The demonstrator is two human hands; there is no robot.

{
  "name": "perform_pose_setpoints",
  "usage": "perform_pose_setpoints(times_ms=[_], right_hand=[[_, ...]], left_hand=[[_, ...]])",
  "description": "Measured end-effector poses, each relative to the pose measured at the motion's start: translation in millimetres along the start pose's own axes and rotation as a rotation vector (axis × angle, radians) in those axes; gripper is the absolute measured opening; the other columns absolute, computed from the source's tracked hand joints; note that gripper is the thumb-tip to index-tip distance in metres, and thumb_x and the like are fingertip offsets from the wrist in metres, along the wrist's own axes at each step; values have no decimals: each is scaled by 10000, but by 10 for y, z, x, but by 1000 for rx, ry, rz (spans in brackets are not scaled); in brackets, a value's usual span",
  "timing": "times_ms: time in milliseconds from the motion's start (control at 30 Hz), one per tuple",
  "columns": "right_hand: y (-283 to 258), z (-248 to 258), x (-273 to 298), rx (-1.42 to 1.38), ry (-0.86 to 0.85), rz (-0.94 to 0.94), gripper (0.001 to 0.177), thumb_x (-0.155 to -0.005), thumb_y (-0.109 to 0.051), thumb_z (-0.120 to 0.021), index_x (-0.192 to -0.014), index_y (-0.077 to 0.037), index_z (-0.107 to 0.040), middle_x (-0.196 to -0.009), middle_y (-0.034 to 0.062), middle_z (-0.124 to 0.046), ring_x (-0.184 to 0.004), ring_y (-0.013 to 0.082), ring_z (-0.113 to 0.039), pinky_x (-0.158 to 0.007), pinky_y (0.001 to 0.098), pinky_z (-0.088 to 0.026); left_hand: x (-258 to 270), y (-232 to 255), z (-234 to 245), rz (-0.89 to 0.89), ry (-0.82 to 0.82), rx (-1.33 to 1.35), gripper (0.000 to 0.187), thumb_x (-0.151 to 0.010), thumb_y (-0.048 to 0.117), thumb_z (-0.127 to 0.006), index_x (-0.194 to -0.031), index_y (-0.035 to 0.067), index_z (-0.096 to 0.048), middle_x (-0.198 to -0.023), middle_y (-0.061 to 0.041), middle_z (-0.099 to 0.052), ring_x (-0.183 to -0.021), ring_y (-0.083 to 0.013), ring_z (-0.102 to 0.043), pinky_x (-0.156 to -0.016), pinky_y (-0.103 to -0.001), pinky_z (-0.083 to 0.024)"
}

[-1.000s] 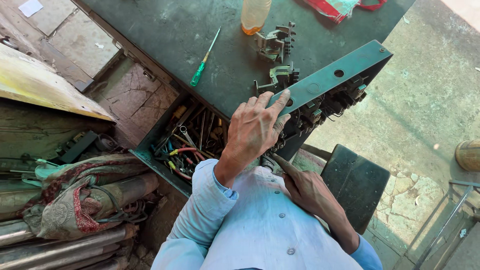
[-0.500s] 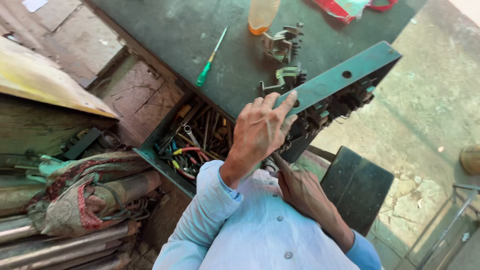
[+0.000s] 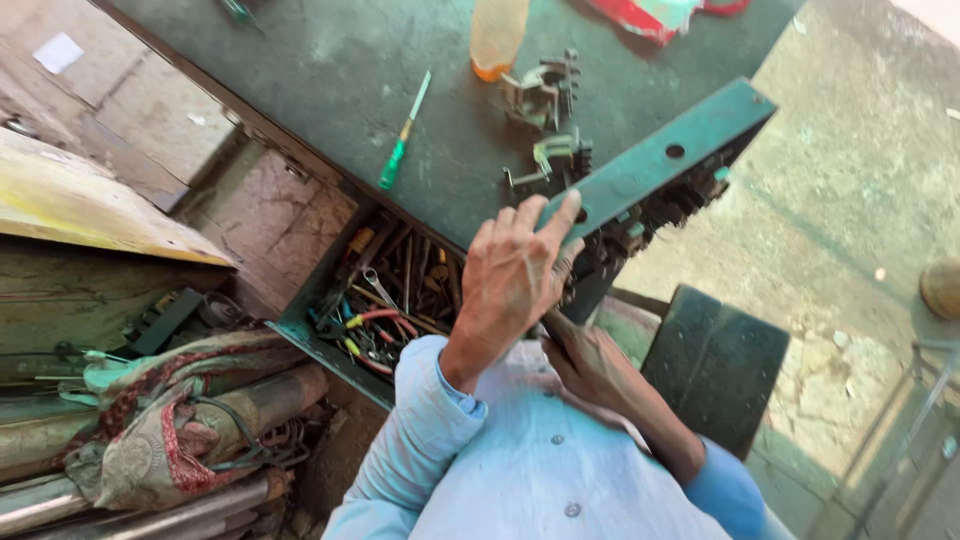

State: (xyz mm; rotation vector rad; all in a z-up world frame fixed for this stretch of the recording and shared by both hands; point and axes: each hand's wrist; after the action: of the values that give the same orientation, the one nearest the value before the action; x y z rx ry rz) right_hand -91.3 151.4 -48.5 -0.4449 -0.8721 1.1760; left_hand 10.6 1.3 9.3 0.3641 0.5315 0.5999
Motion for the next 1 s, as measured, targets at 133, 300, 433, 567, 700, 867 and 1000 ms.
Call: perform_pose_setpoints(times_ms=[133,300,433,567,700,867,1000], right_hand=[[12,-47,-39,4,66,116,349,-932,-129,-536,-1257,-3,-535,-795,264,-675,-700,455,-658,-646,541,-483],[137,-82,-51,46,62,55,282,-942,-155,-552,-1177,0,-543,-768,248,-669,-678,436,-661,-656,534,-493],[212,-99,-90,-57,67,162,279,-939,-141,-548,-1176,6,-543,-764,247,-657,-670,434,-657,-633,526,-493],[224,-145,22,81,75,101,247,-945,-164,-564,-1124,6,-555,-756,249,-644,-664,456,-629,-614,539,-482],[164,-30,-82,47,31,99,402,-918,-136,-549,-1301,-18,-514,-750,252,-658,-634,431,-654,-627,527,-490],[154,-88,14,113,97,155,354,-949,-127,-558,-1281,-4,-563,-768,255,-668,-635,442,-630,-563,537,-467],[129,-70,-49,286,24,90,587,-898,-110,-576,-1462,-15,-440,-633,234,-642,-520,407,-623,-517,517,-450]], left_hand=[[-1,-10,20,-12,31,-6,487,-948,319,-690,-1382,104,-647,-1168,-148,-661,-964,-312,-647,-836,-432,-524],[-14,28,28,5,-34,6,505,-951,307,-695,-1401,85,-640,-1108,-148,-654,-924,-311,-641,-780,-428,-513],[-4,7,25,-17,35,-21,496,-934,311,-703,-1381,103,-647,-1150,-143,-650,-928,-299,-638,-807,-422,-519],[52,40,-1,-2,8,3,489,-946,308,-711,-1384,100,-648,-1126,-130,-649,-936,-309,-636,-798,-425,-516],[-32,20,37,-2,10,-3,507,-914,308,-715,-1375,107,-652,-1122,-132,-653,-918,-302,-639,-802,-432,-514],[11,21,27,10,7,20,489,-941,304,-709,-1383,104,-649,-1146,-133,-660,-945,-314,-642,-812,-429,-514],[-26,2,44,7,-20,11,495,-938,314,-706,-1382,103,-644,-1121,-135,-659,-945,-314,-644,-825,-433,-517]])
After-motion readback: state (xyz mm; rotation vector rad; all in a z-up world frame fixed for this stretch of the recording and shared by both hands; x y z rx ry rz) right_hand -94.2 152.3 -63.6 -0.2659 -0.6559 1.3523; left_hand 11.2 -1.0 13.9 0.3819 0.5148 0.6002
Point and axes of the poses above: each hand's wrist, its own x-axis away from the middle knuckle, its own z-axis out of the back of the hand, y = z × x
